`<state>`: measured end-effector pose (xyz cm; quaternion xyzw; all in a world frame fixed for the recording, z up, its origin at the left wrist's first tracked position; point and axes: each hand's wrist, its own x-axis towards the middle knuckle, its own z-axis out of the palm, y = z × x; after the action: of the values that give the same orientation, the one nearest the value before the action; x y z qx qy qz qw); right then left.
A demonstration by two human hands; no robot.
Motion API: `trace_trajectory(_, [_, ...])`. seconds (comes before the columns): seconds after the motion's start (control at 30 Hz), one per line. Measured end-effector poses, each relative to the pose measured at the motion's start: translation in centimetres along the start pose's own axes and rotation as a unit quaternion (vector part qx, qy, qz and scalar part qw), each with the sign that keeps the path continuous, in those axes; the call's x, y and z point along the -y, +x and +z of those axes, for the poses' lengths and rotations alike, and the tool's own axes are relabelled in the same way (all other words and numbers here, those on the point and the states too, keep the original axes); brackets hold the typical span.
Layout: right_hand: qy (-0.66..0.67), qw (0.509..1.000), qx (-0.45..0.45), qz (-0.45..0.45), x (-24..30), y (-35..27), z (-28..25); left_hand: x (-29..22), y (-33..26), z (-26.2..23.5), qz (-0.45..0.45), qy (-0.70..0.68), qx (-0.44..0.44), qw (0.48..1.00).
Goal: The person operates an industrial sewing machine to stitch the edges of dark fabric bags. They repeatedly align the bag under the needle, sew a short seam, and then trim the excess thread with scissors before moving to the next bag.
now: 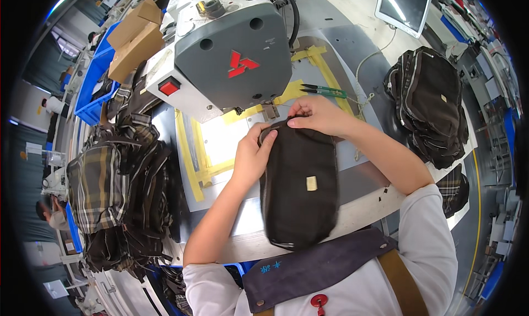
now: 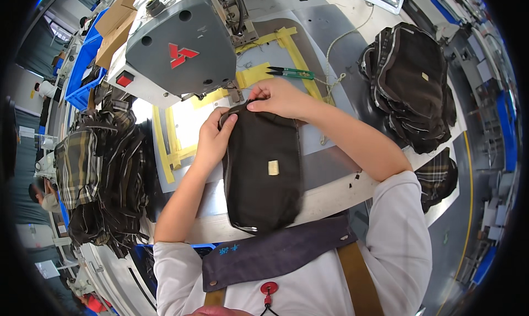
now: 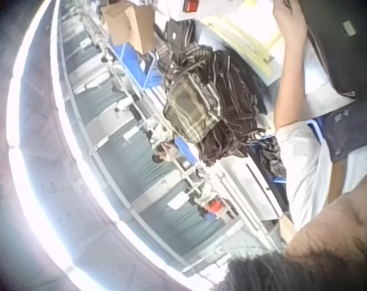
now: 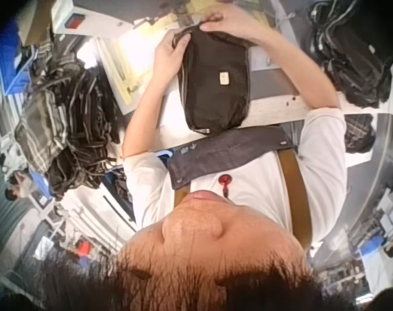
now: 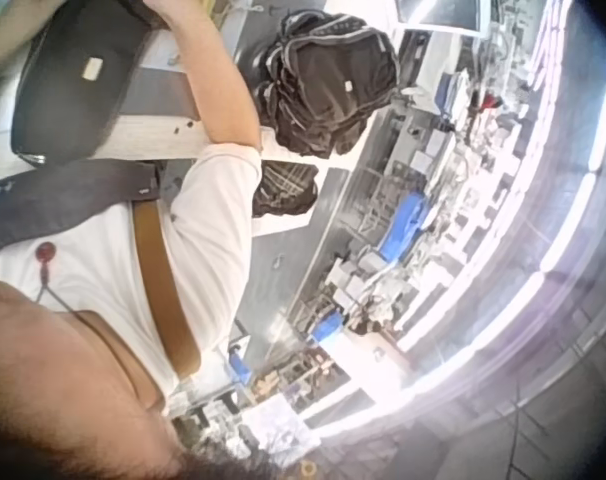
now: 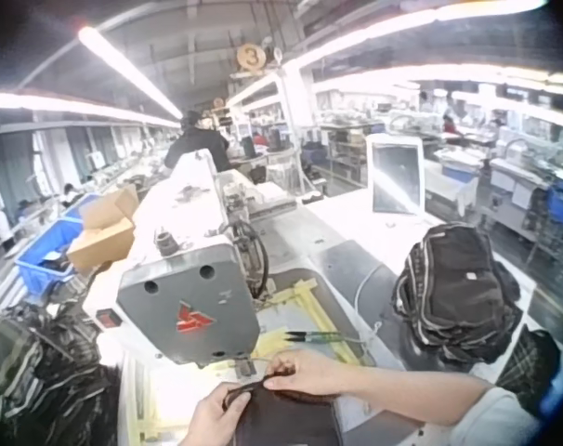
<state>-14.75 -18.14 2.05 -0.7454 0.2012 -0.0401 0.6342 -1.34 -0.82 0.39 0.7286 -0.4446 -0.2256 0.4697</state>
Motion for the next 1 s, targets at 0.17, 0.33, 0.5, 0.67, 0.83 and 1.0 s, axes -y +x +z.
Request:
trace_trajectory(0.17, [-0.143,0.978,-0.051,-0.142,0.5,-0.5,1.3,-1.5,0.4,-1.4,0.095,0.098,0.029,0.99])
trace_trajectory(0.33, [-0.154,0.974,-0.071,-0.153,0.3,-1.1,2.4,-0.2,0.0,-0.5,0.119,0.073,-0.023,0.99])
trace_trajectory(0.5, [-0.105,0.99,-0.045,-0.086,0.7,-1.3,2.4,0.2,-0.5,-0.4,0.202,0.072,-0.067,0.974])
trace_trajectory(0.67, [-0.006,0.997,-0.024,-0.068,-0.8,-0.3,2.0,-0.7,-0.5,-0.5,0.291,0.071,-0.02,0.954])
trace_trajectory(0.83, [-0.058,0.992,-0.02,-0.11,-0.3,-0.4,2.4,-1.7,-0.6,-0.8,-0.021,-0.074,-0.013,0.997])
trace_trajectory(1.0, [-0.057,0.99,-0.034,-0.121,-0.7,-0.4,2.7,-0.9,-0.3,-0.8,-0.005,-0.052,0.002,0.999])
